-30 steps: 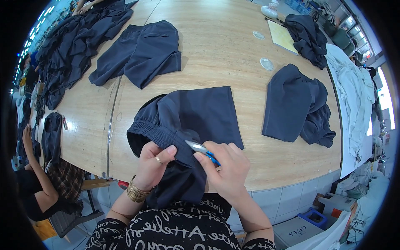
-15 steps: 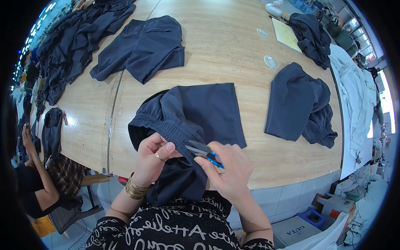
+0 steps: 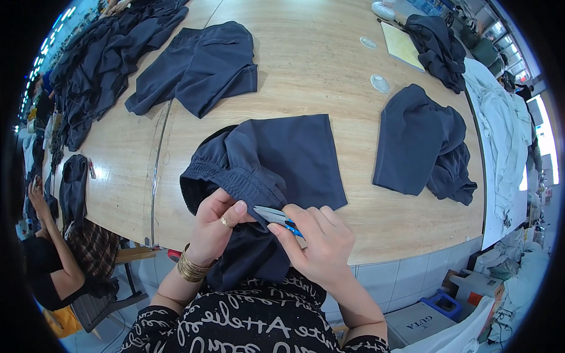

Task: Inspecting and trimming loose threads from athletic shorts in a garment factory setting.

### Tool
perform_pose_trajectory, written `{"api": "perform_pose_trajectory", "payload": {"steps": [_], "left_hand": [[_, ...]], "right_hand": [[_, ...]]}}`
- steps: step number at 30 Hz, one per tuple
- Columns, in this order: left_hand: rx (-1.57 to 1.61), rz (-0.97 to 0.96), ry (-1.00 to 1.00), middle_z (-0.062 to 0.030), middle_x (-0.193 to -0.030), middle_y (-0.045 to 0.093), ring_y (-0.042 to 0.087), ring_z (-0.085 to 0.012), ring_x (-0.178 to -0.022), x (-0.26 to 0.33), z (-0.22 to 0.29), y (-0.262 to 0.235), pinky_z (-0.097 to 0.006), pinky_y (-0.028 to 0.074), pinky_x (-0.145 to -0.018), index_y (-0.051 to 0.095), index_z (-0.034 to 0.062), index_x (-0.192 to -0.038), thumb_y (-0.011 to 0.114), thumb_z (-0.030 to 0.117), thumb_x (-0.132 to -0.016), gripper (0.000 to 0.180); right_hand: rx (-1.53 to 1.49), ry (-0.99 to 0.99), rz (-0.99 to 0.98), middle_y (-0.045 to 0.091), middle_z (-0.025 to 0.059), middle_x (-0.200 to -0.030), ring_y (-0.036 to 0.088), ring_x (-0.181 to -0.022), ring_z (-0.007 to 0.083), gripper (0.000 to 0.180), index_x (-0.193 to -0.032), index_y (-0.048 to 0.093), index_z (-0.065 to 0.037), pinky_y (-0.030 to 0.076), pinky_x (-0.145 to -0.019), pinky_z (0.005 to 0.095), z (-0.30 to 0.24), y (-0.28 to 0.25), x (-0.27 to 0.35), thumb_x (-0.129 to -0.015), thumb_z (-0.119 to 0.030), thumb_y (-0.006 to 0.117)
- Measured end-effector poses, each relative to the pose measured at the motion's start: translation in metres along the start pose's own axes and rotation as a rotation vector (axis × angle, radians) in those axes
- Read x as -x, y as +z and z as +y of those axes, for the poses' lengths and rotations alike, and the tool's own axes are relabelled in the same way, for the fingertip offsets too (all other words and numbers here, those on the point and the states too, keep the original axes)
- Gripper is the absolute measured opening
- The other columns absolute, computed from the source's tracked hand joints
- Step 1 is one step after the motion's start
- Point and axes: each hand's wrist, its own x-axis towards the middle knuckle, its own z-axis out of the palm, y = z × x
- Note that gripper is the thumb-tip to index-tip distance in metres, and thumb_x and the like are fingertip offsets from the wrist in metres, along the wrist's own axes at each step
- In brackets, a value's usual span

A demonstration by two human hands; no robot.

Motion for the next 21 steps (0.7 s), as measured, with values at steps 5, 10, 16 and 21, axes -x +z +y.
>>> {"api": "perform_pose_trajectory", "payload": {"steps": [5,10,16,21], "left_hand": [[-0.020,0.009,-0.010,-0.0075,-0.097,0.060,0.059,-0.0116,-0.090,0.001,-0.001,-0.003,-0.025,0.050,-0.082,0.052,-0.0045,-0.105,0.053,0.010,-0.093,0.019],[-0.024,-0.004,-0.021,-0.0080,-0.095,0.060,0.060,-0.0108,-0.087,0.001,0.000,-0.001,-0.025,0.050,-0.080,0.053,-0.0046,-0.101,0.054,0.010,-0.093,0.017],[0.054,-0.029,-0.001,-0.0056,-0.100,0.059,0.056,-0.0087,-0.093,0.003,0.001,0.002,-0.025,0.047,-0.084,0.051,-0.0044,-0.109,0.056,0.007,-0.091,0.022],[-0.004,-0.048,-0.023,-0.0047,-0.101,0.058,0.055,-0.0070,-0.093,0.004,0.001,-0.005,-0.023,0.045,-0.083,0.050,-0.0033,-0.111,0.058,0.006,-0.090,0.024]], "right_hand": [[0.008,-0.034,0.002,0.052,0.0014,-0.060,0.042,-0.052,0.0168,0.023,-0.083,0.063,-0.006,0.032,-0.046,0.0285,0.003,-0.005,-0.002,-0.068,-0.019,0.075],[0.019,-0.049,-0.024,0.054,0.0022,-0.061,0.041,-0.054,0.0177,0.022,-0.082,0.062,-0.005,0.031,-0.049,0.0296,0.005,-0.008,-0.005,-0.067,-0.013,0.076],[0.050,-0.083,-0.036,0.054,0.0017,-0.062,0.042,-0.054,0.0181,0.023,-0.082,0.062,-0.005,0.031,-0.050,0.0295,0.006,-0.009,-0.008,-0.065,-0.013,0.076],[0.040,-0.116,-0.073,0.053,0.0009,-0.062,0.041,-0.054,0.0177,0.024,-0.079,0.062,-0.006,0.031,-0.049,0.0292,0.006,-0.013,-0.012,-0.062,-0.013,0.077]]}}
